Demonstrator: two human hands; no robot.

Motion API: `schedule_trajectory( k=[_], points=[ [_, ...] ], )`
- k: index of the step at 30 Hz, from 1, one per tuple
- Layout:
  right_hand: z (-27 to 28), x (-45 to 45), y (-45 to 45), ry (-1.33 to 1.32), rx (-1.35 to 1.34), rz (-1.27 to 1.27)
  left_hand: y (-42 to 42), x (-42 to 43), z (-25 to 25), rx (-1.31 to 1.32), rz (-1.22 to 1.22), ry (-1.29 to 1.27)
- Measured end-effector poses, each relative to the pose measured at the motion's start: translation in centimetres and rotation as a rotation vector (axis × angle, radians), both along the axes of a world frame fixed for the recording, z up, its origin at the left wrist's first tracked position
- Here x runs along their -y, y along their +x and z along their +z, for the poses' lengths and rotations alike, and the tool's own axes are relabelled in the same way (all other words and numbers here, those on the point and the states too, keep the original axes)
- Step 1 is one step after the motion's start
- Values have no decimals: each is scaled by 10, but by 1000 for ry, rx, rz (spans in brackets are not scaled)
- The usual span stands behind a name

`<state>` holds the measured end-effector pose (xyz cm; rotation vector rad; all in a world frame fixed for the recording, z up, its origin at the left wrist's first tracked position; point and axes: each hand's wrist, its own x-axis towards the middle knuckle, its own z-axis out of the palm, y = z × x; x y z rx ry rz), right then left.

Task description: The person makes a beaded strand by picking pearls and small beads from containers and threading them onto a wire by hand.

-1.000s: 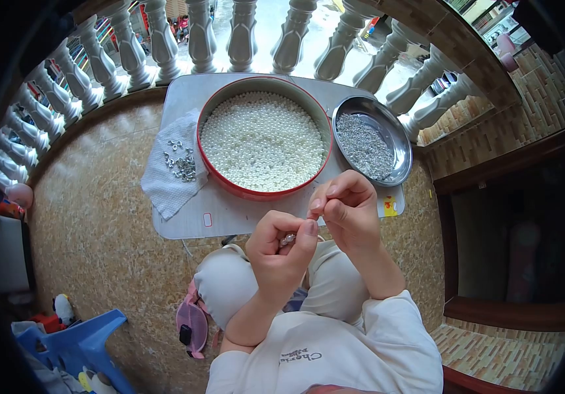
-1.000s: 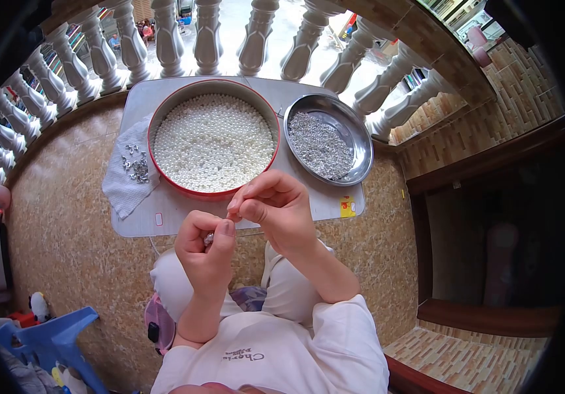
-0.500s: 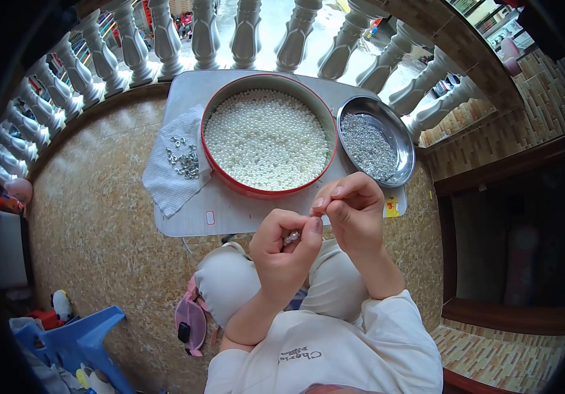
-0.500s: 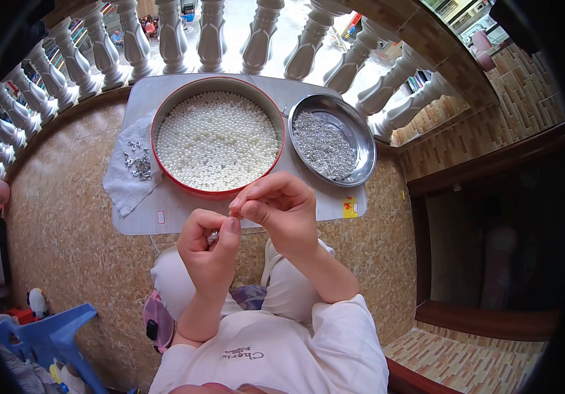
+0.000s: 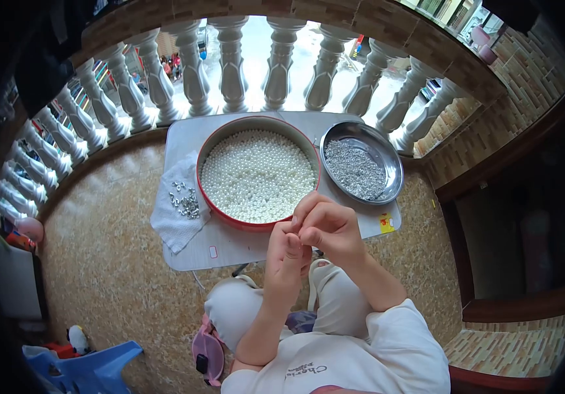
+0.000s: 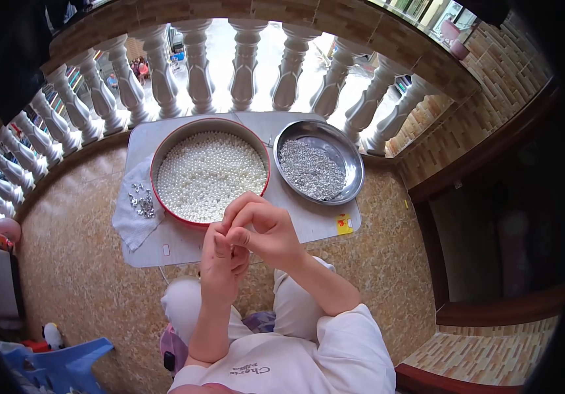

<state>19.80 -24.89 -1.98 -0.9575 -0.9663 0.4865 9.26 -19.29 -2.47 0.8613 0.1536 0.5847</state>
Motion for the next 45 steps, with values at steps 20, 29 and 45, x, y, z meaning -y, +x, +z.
schedule_trajectory(
  k=[20,29,45],
  points=[
    [-98,-28,162,-1153,771,-733,11,-61,-43,-104,-247,-110],
    [-96,-27,157,-983,675,-841,6,-76,-40,-118,-176,-112],
    [-10,-2,-26,-97,-186,-163,1,-19,-21,-185,417,338]
  ],
)
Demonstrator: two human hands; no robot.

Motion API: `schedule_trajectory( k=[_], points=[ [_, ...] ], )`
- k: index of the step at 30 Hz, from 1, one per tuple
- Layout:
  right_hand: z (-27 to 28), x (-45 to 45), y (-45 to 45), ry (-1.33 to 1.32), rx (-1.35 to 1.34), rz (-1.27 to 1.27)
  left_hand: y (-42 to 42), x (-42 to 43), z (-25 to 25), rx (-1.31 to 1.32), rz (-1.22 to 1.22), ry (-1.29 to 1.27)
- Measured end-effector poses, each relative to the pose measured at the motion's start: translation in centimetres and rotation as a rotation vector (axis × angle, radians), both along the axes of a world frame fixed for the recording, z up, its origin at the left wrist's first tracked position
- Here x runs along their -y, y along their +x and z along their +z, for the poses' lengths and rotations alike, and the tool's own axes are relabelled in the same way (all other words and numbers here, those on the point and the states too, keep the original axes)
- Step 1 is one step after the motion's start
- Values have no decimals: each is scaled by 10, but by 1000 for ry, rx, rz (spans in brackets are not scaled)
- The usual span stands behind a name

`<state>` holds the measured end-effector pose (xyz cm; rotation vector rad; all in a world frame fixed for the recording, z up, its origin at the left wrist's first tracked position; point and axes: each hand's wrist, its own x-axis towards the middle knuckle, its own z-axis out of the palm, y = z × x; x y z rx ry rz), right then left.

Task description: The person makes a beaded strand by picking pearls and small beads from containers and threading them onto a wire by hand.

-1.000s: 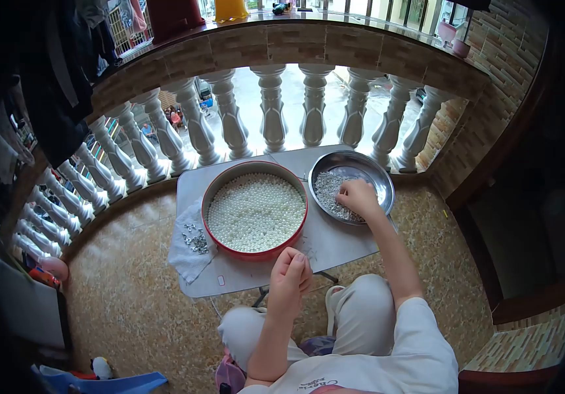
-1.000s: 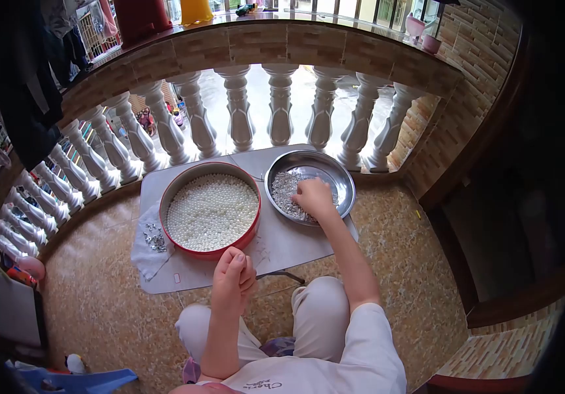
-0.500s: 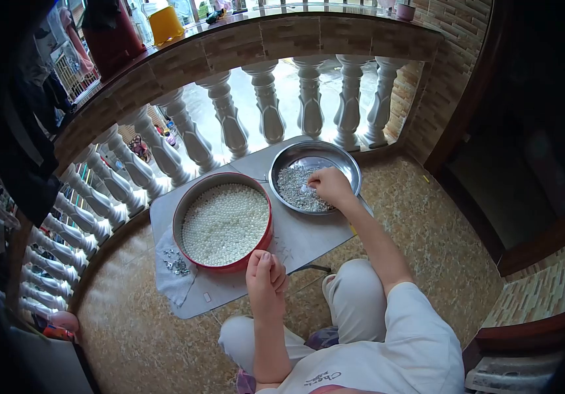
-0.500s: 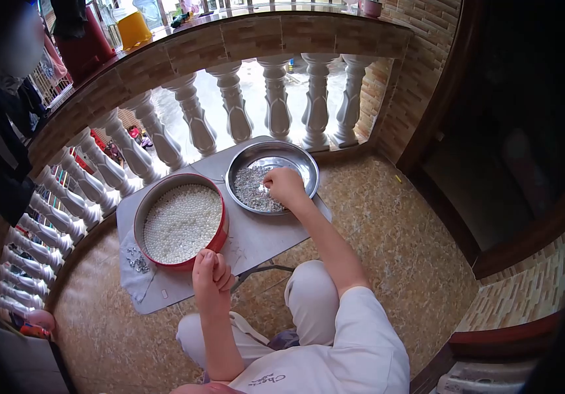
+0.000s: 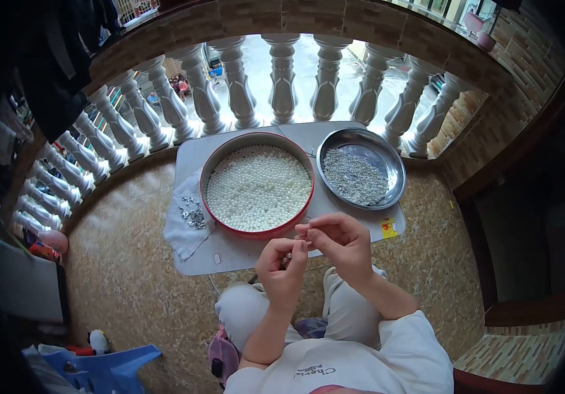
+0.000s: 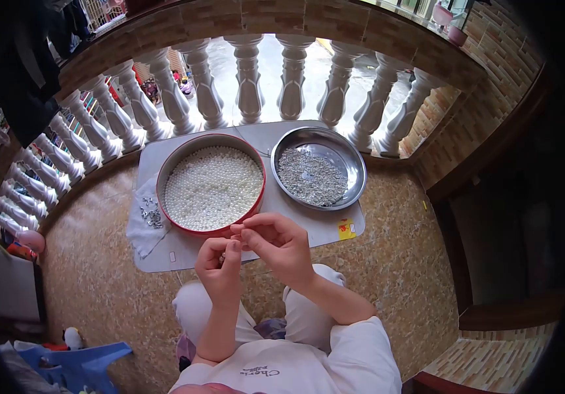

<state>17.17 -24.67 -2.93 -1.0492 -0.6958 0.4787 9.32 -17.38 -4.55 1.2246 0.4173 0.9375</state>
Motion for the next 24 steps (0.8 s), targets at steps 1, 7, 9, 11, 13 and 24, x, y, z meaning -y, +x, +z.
schedule_trajectory(
  k=[1,7,9,11,13,24],
  points=[
    [1,2,-1,-14,-9,-3,0,2,0,-1,9,2],
    [2,7,-6,-42,106,-55,-2,6,0,15,52,48],
    [2,7,-9,-45,145,-66,-5,6,0,15,64,61],
    [2,8,-11,-59,277,-133,-7,6,-1,25,84,126],
    [2,9,-11,-73,413,-197,-8,7,-1,37,105,192],
    [15,7,-16,-56,574,-354,-11,9,7,41,147,294]
  ],
)
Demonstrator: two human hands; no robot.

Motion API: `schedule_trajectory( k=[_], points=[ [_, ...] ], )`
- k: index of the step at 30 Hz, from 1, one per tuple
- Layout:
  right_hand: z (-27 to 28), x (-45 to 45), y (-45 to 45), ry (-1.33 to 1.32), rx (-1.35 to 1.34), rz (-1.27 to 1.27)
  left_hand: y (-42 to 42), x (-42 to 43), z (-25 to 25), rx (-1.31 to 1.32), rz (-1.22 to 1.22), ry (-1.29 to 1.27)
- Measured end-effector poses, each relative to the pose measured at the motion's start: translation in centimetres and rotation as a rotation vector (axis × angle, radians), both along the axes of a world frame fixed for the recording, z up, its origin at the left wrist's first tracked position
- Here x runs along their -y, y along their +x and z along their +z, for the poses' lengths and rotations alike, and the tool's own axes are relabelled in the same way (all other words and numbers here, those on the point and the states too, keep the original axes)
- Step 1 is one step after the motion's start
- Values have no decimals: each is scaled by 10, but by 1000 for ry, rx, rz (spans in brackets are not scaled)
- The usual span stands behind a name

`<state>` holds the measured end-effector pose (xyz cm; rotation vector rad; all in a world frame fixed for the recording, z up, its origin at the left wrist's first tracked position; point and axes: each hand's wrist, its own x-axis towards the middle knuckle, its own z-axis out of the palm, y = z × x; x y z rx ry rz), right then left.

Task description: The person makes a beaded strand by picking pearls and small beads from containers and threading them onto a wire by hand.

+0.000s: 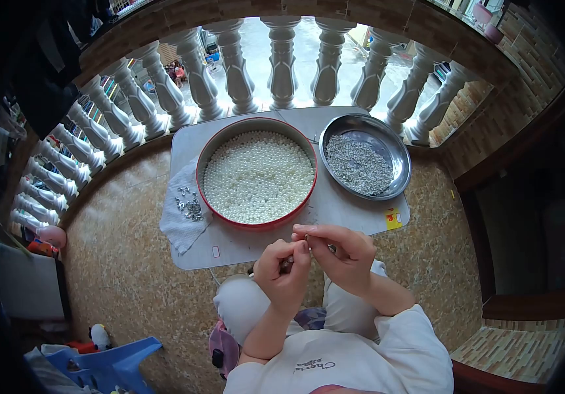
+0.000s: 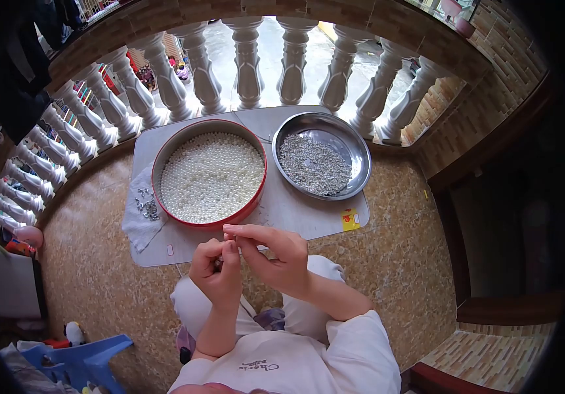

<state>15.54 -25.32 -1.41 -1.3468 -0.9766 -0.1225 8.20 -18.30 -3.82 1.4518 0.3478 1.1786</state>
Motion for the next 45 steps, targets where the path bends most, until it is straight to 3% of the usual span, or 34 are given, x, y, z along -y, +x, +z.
schedule_trajectory(
  k=[5,10,14,19,24,29,31,32,34,35,39,45],
  points=[
    [1,2,2,-35,72,24,-1,0,2,2,9,11],
    [-1,-2,9,27,319,48,-3,-1,3,-28,8,60],
    [7,-2,7,55,157,140,-2,0,4,154,-275,-422],
    [-2,-6,14,37,27,257,-2,-2,3,190,-465,-468],
    [1,0,21,6,133,183,-1,-1,5,179,-577,-653],
    [4,-9,42,-43,162,208,13,13,23,47,-380,-618],
    [7,-23,60,-195,-101,241,13,10,21,66,-352,-617],
    [2,-36,77,-196,-97,244,13,9,19,82,-331,-619],
    [-22,-64,111,-604,472,36,13,8,16,111,-293,-621],
    [-31,-71,113,-598,480,35,13,8,14,118,-293,-613],
    [-54,-98,117,-979,598,88,15,17,1,63,-351,-500],
    [-41,-96,108,-1129,690,253,13,16,6,19,-412,-591]
  ],
)
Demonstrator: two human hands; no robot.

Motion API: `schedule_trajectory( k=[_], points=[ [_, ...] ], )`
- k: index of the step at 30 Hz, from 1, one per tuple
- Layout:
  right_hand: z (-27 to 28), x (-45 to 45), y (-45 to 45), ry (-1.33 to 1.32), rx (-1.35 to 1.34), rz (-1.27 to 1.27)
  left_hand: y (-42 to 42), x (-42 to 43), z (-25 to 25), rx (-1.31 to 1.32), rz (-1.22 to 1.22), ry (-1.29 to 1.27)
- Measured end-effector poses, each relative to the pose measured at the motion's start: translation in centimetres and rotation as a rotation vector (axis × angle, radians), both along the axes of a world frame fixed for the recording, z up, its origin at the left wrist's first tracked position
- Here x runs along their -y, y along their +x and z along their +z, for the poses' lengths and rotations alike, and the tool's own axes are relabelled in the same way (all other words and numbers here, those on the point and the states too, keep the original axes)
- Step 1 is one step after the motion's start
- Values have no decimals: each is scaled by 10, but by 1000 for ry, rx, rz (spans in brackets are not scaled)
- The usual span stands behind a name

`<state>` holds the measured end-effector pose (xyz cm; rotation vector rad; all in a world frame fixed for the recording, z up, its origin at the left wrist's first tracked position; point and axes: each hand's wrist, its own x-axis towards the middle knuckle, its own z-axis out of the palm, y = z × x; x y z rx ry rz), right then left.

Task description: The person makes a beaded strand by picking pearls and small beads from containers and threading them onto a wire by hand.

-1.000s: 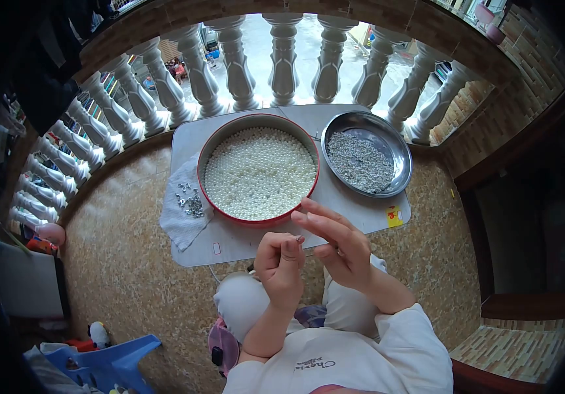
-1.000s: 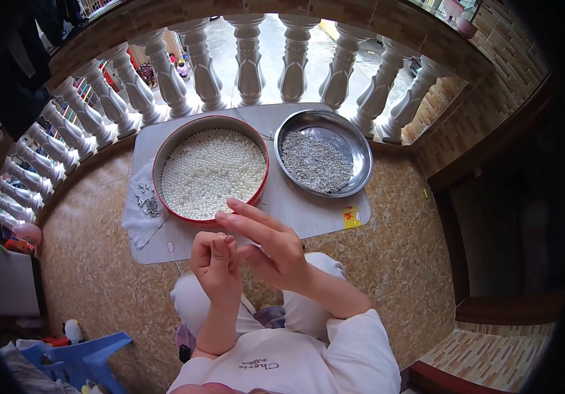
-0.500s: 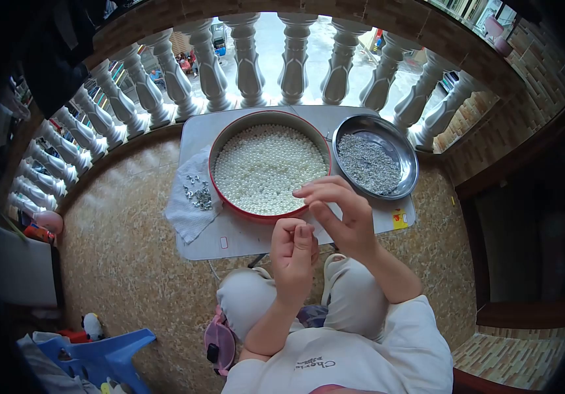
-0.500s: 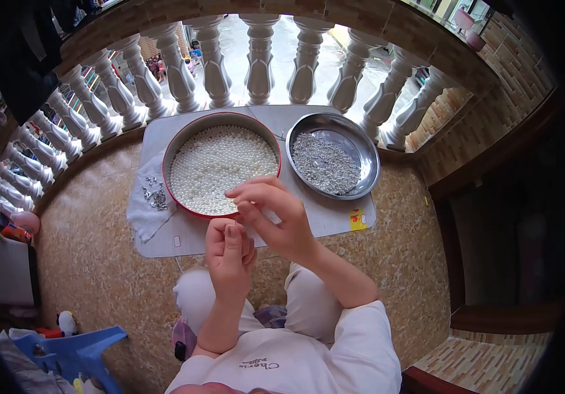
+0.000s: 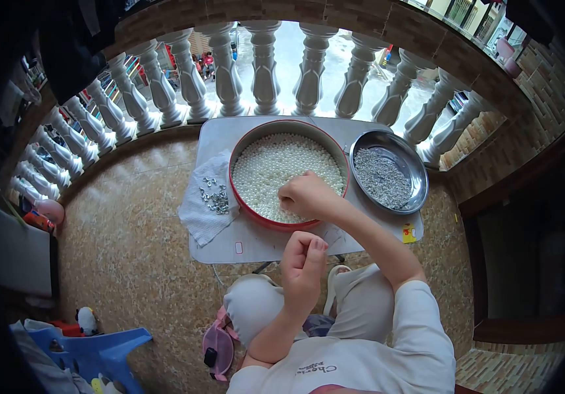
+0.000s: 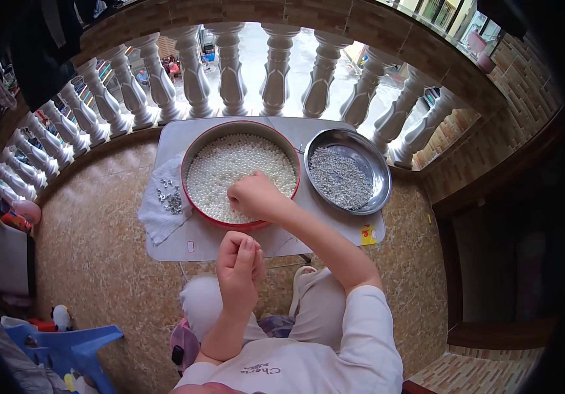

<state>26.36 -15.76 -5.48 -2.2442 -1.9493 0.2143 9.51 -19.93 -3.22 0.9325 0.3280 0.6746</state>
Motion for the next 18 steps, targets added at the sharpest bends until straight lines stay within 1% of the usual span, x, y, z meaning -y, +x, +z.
schedule_trajectory(
  k=[5,9,11,12,14,18],
  points=[
    [9,22,10,111,-51,-19,0,4,2,-12,62,100],
    [45,56,-9,435,-1506,-52,1,6,8,-102,196,140],
    [45,80,-21,473,-1832,72,0,8,11,-112,231,163],
    [41,86,-30,465,-1830,70,0,9,12,-123,254,190],
    [35,93,-47,655,-1783,80,-2,9,14,-148,290,249],
    [31,93,-57,684,-1819,36,-3,10,12,-139,296,193]
  ],
)
